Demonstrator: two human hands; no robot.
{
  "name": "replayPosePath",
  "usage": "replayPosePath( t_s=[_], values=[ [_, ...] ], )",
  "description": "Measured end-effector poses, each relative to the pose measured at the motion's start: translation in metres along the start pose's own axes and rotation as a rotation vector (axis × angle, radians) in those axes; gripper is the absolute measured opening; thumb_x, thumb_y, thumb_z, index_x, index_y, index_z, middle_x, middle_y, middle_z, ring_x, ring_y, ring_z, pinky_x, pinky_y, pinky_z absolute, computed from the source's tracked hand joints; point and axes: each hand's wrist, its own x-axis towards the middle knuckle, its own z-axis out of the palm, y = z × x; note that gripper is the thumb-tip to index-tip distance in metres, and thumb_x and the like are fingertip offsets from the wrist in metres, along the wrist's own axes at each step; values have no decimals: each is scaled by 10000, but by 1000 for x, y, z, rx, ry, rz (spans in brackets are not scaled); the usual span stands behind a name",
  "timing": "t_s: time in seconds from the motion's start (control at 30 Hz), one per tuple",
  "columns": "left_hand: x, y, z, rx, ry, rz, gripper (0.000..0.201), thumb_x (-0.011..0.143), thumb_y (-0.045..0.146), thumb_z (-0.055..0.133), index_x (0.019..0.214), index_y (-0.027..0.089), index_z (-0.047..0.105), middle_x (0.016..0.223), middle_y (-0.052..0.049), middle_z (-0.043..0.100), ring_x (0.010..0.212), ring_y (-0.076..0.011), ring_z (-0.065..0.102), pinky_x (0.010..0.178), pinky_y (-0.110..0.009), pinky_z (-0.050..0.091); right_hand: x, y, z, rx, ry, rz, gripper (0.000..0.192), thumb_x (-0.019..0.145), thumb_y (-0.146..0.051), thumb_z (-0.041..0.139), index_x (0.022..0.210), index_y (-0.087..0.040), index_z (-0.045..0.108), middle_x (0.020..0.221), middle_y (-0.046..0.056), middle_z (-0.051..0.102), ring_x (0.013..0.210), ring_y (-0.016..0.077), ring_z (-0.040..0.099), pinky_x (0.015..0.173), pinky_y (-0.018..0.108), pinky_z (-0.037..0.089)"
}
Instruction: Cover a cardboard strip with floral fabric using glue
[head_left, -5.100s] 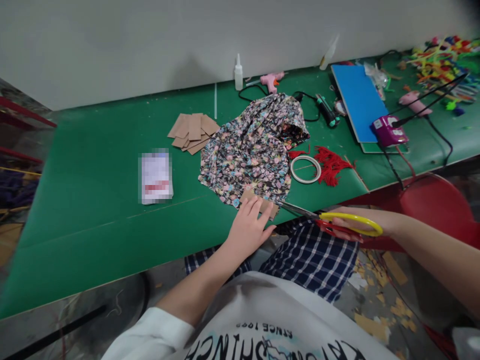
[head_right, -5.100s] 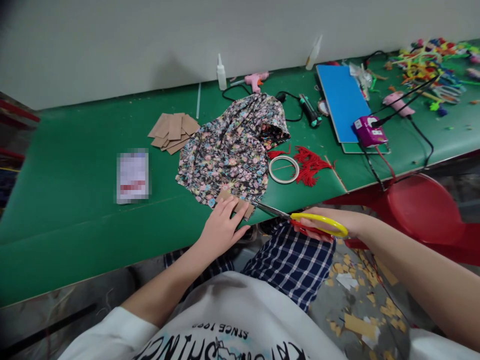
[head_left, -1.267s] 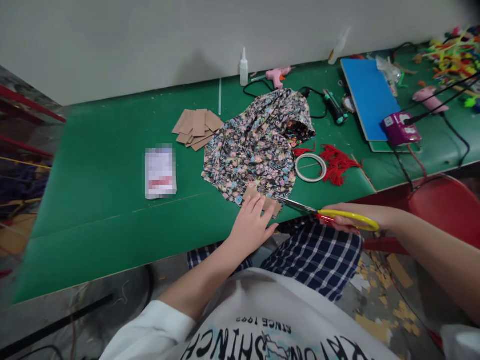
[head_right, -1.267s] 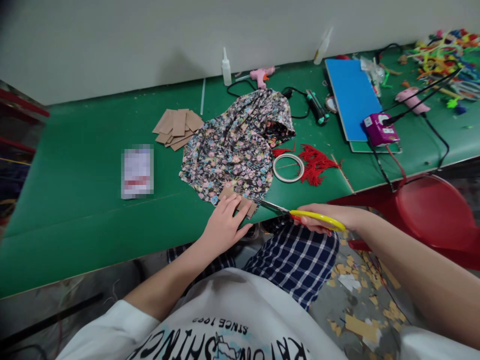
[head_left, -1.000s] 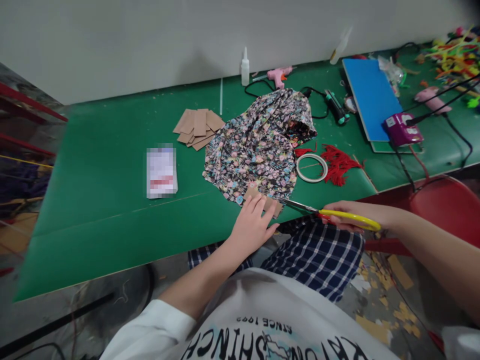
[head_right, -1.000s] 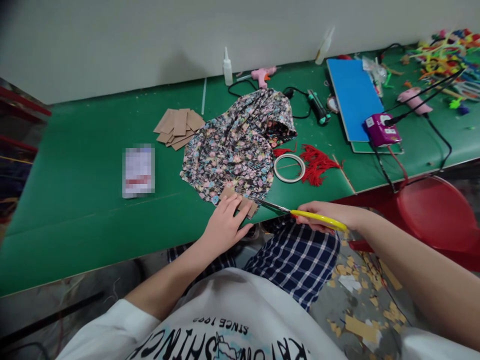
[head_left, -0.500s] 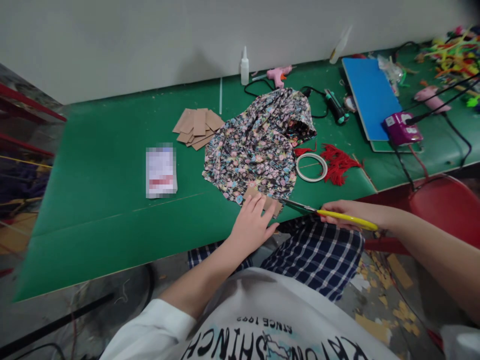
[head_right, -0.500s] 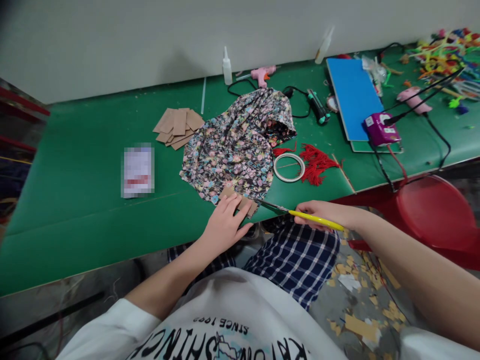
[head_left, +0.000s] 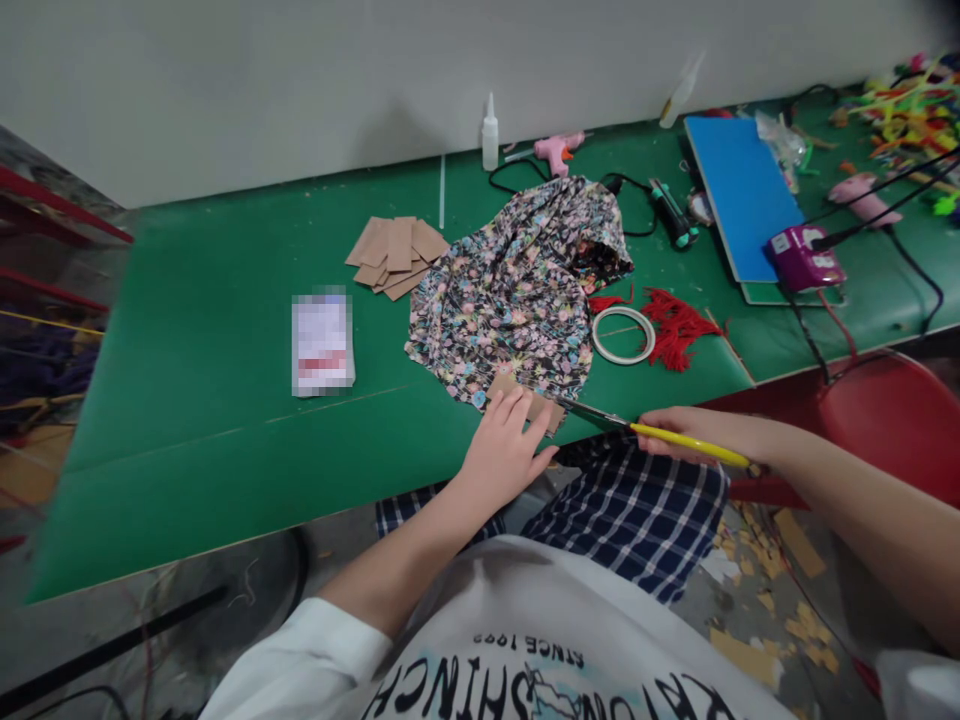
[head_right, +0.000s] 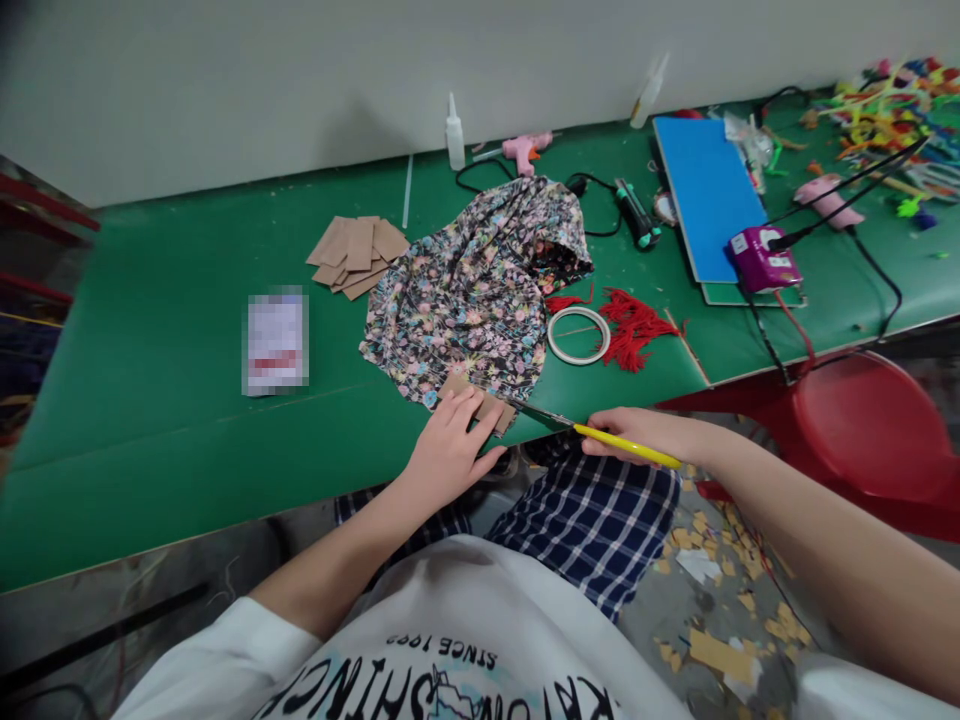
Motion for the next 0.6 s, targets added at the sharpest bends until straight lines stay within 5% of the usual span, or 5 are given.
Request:
replayPosePath(
  t_s=[0.3,0.6],
  values=[
    [-1,0,-1,-20,-12,-7,471,854,405,477,1237,133,488,1249,-185,468,1238,-317,377,1036,-501,294,11,17,0,162,-88,123,463,689,-658,522,772,-202,518,501,-75,326,398,47,272,366,192,206],
    [-1,0,-2,-10,-35,-13,486,859,411,471,1255,131,476,1263,-184,456,1244,-313,370,1045,-482,282,6,5,0,159,-70,148,480,655,-664,545,734,-191,517,463,-80,327,360,38,273,339,187,193]
  ],
)
